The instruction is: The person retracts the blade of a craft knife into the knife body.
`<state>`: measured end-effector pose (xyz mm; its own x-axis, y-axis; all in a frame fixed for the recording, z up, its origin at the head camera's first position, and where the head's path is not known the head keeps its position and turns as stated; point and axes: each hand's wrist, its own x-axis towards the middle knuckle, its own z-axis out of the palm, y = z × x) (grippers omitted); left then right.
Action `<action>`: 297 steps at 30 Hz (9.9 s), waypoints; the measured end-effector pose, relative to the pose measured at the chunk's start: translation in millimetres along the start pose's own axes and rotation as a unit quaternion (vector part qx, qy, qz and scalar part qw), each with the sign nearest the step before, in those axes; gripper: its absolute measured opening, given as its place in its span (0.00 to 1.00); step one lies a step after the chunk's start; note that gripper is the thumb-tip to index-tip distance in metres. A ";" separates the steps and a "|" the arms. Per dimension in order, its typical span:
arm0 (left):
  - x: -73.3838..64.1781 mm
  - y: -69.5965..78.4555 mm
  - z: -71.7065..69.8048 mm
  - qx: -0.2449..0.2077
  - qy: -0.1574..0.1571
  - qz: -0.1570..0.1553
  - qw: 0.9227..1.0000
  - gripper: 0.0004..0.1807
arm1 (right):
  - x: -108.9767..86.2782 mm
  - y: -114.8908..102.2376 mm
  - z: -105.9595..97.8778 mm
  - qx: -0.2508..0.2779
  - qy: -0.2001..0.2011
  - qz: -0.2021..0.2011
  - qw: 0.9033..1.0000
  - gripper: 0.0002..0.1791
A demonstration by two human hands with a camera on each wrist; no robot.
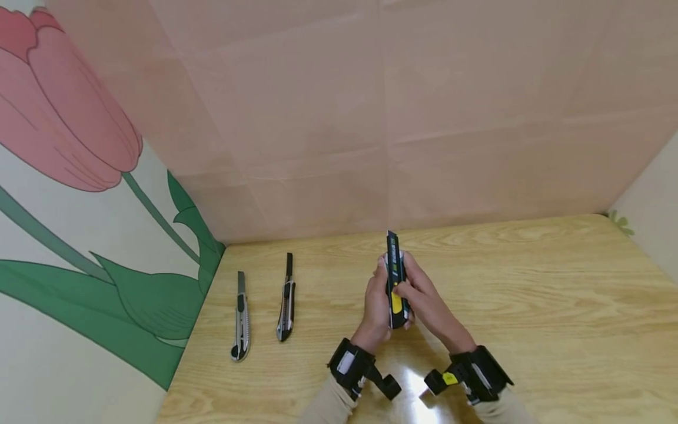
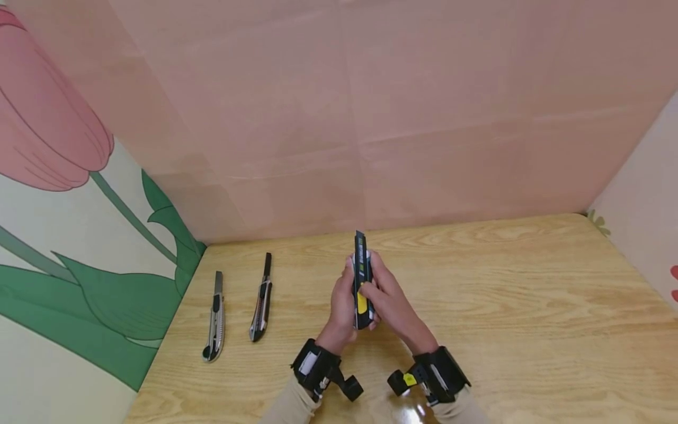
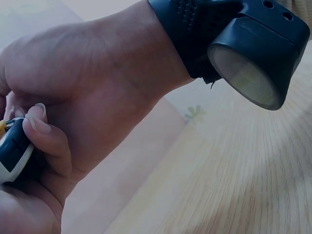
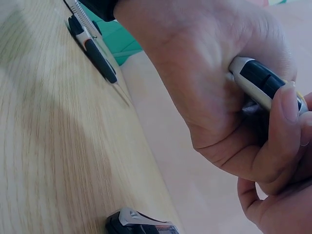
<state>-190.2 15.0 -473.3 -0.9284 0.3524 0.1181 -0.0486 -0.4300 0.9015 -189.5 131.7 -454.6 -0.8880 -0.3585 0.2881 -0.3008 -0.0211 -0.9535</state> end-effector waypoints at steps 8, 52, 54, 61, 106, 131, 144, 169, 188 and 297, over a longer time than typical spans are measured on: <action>-1.0 1.5 -2.6 0.011 -0.014 0.003 1.000 0.33 | -1.6 1.1 2.5 0.023 0.002 -0.020 1.000 0.29; -10.1 19.6 2.0 0.012 -0.047 -0.003 0.999 0.27 | -4.0 6.9 3.2 0.009 0.001 -0.047 0.999 0.35; -10.2 19.6 2.7 0.009 -0.049 -0.001 0.999 0.28 | -4.6 6.4 2.1 0.008 -0.001 -0.048 0.999 0.35; -10.2 20.4 4.4 -0.013 -0.053 0.003 0.998 0.30 | -5.6 1.9 0.2 -0.001 -0.023 -0.037 0.999 0.37; -9.3 -10.2 -10.5 0.006 0.033 -0.021 0.999 0.36 | 0.8 -7.2 -2.6 -0.143 0.097 0.052 0.984 0.17; -8.5 -12.5 -24.0 0.167 0.171 0.000 0.971 0.37 | 8.4 14.2 -57.3 -0.081 0.193 0.126 0.970 0.25; -14.9 12.7 -40.7 0.135 0.184 0.010 0.974 0.37 | 3.3 48.7 -76.3 -0.168 0.158 0.184 0.956 0.30; -24.5 28.5 -46.7 0.152 0.200 -0.011 0.968 0.38 | 11.9 73.6 -78.9 -0.320 0.095 0.196 0.922 0.26; -26.9 29.1 -53.2 0.160 0.205 -0.020 0.965 0.39 | 11.8 78.1 -78.1 -0.400 0.146 0.168 0.889 0.15; -32.1 49.8 -60.4 0.584 0.285 0.097 0.754 0.19 | 49.4 28.9 49.8 -0.188 0.043 0.012 0.981 0.13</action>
<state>-185.1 -68.0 -457.3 -0.9003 -0.1802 0.3963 0.1563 0.7158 0.6806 -224.7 66.9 -472.3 -0.9174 -0.2742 0.2885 -0.3729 0.3386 -0.8639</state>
